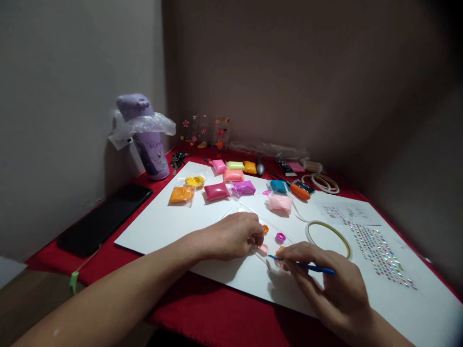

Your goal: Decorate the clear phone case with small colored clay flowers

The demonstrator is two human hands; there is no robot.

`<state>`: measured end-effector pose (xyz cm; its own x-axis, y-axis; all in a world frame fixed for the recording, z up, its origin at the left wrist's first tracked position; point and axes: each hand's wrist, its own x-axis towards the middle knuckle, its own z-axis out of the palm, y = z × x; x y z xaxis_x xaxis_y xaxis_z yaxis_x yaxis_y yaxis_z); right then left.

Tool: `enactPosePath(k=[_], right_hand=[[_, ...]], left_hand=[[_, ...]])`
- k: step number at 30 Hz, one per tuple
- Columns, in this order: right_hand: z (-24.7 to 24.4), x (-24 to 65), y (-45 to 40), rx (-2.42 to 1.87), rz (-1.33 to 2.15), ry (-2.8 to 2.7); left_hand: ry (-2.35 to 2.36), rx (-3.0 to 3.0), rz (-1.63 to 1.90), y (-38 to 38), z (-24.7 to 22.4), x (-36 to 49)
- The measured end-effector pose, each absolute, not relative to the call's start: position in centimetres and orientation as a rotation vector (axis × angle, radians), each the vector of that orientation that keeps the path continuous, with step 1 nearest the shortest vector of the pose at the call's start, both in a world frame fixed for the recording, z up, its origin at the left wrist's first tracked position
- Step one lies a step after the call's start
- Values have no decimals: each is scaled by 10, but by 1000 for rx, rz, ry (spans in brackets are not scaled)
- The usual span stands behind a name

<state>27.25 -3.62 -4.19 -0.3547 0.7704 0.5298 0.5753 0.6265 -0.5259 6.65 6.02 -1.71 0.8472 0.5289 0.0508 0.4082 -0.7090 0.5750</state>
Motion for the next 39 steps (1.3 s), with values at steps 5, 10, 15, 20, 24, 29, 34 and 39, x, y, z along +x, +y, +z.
enactPosePath(k=[5,10,15,20,24,29,34,39], right_hand=[[-42,271,-35,-1002,310,-2092],[-43,272,-34,-958,300,-2100],[-42,273,-35,-978,286,-2069],[-42,272,-34,-1008,266,-2068],[-43,272,-33,-1000,239,-2070],[-43,273,-35,-1043,210,-2062],[-44,271,-35,-1117,134,-2043],[-45,269,-32,-1065,133,-2044]], left_hand=[[686,2456,289,60,-16,67],[693,2457,276,59,-15,68],[675,2458,298,60,-17,67],[678,2450,304,59,-17,67],[670,2449,307,59,-18,67],[720,2429,299,58,-15,67],[748,2427,281,57,-13,67],[693,2448,308,58,-17,67]])
